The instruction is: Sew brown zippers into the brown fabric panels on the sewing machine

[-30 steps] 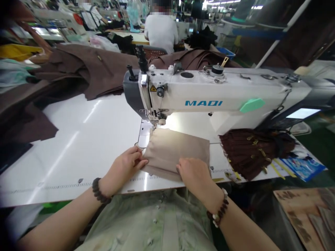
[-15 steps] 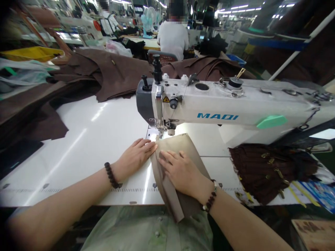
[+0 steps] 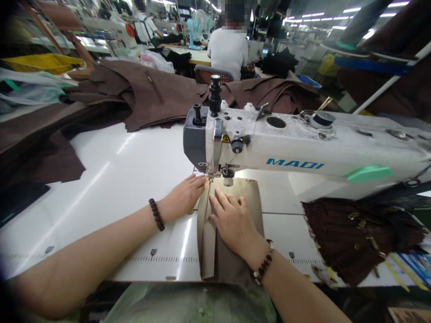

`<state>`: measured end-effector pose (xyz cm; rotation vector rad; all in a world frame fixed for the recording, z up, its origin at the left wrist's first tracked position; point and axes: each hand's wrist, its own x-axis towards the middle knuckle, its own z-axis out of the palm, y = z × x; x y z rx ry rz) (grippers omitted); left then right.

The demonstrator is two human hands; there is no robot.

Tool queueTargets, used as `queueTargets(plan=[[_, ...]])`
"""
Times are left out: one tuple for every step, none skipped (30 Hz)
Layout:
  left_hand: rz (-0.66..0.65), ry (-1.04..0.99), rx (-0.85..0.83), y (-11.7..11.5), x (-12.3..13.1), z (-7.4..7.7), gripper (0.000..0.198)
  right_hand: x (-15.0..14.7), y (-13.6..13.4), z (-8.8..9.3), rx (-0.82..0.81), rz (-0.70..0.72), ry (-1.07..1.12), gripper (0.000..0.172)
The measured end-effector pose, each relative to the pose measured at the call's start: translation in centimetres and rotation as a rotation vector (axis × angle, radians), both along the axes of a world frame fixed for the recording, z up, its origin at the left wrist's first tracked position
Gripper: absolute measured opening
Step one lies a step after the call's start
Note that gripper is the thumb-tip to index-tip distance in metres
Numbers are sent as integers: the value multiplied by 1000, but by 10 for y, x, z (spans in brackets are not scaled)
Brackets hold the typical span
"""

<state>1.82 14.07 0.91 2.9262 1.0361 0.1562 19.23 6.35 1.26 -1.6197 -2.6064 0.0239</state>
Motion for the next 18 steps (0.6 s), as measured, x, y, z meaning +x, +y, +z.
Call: queueTargets(plan=[[-1,-11,3,0,-1,-1,29,1,2,-1,-7,0,14,43],[-8,-28,7,-2,-2,0,28,2,3,-2,-14,1,31,43],[-22,-57,11,-7,-4,1,28,3,4,-3,-21,3,51,43],[-44,-97,10,-15,-6,3,27,4,5,-4,-28,9,70,43],[-79,-147,0,-26,-8,6,26,6,6,-5,-40,19,88,44],[-122,-205,-21,-38,-10,10,27,7,6,-6,-54,33,104,45],[-170,-261,-54,-52,-12,14,28,8,6,-7,-70,47,118,45],[-225,-306,-99,-66,-15,19,29,8,6,-7,-85,60,130,45],[-274,-337,-145,-80,-17,22,29,9,6,-7,-99,71,141,46],[-312,-351,-188,-92,-20,25,29,9,6,-6,-109,78,150,46],[-334,-352,-221,-102,-22,27,30,9,7,-6,-115,82,157,46],[-340,-343,-243,-109,-24,28,31,9,7,-5,-120,87,159,46],[-339,-329,-256,-115,-27,28,33,9,8,-5,-125,93,158,46],[-336,-314,-260,-119,-29,26,35,9,9,-5,-130,101,153,46],[-339,-301,-260,-122,-30,25,37,9,11,-4,-136,107,147,46],[-350,-287,-258,-123,-32,22,38,9,12,-3,-143,112,141,46],[-369,-272,-255,-124,-33,21,39,8,12,-2,-151,115,136,45],[-387,-256,-251,-125,-34,19,39,8,12,-1,-160,119,133,45]])
